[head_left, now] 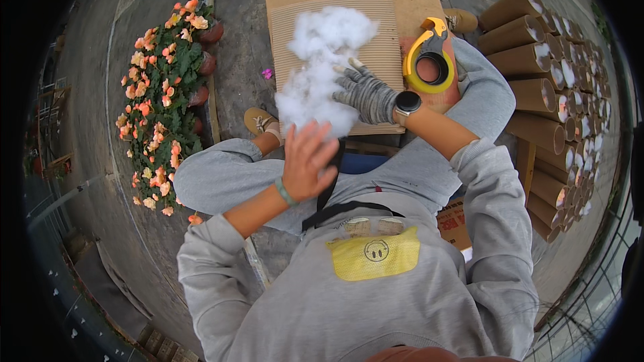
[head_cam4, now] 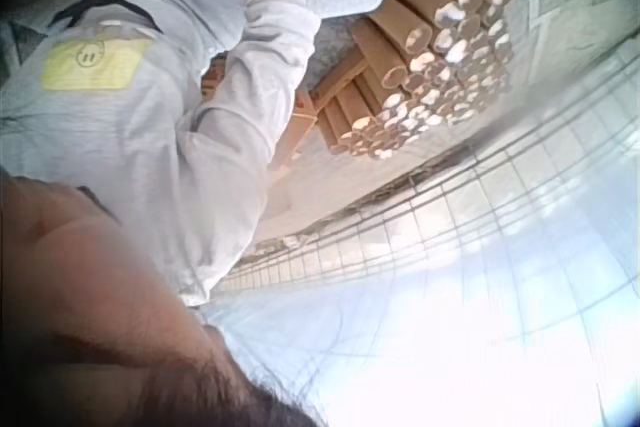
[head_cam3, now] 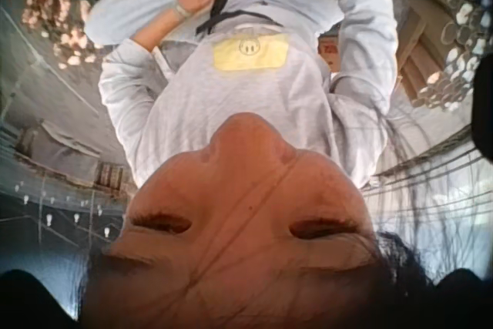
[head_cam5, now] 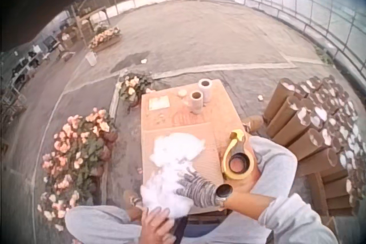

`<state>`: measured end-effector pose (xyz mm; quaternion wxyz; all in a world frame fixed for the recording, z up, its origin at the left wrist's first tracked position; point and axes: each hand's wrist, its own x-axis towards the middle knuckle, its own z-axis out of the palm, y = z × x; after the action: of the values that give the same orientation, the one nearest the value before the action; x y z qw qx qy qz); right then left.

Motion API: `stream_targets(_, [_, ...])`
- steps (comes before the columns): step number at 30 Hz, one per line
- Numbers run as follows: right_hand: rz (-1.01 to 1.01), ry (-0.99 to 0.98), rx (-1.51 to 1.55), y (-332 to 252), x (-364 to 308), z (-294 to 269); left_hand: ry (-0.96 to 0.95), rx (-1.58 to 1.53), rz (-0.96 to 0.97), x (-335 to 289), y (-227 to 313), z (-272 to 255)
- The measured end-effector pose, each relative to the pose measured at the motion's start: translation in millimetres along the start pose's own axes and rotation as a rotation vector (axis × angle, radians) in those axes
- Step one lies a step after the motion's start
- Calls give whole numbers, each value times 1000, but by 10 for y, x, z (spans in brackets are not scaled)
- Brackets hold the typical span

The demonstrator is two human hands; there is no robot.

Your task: The person sits on the floor and repeatedly assembles decorative cones by placing cotton and artificial flowers onto a cardboard sheet, rolling the cardboard into a cone, and sealing it with a tape dispenser. The finished cones are placed in a nearby box.

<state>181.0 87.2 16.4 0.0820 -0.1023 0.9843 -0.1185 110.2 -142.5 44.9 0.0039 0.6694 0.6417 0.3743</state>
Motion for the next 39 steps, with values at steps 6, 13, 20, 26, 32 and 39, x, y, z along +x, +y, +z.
stream_targets(6, [316,565,914,86,-319,100,-558,312,-610,257,-811,768])
stream_targets(13, [556,-50,96,-218,-77,549,205,-198,-574,267,-936,970])
stream_targets(20, [643,120,451,-192,-321,802,-355,323,-420,265,-1099,1108])
stream_targets(26, [780,468,1806,-194,-2300,176,-374,383,-403,248,-1149,1218])
stream_targets(32, [890,-1264,690,-1379,-4120,-163,-302,224,-445,439,-1048,995])
stream_targets(39, [731,104,229,-813,-1971,-504,457,2,-984,313,-986,502])
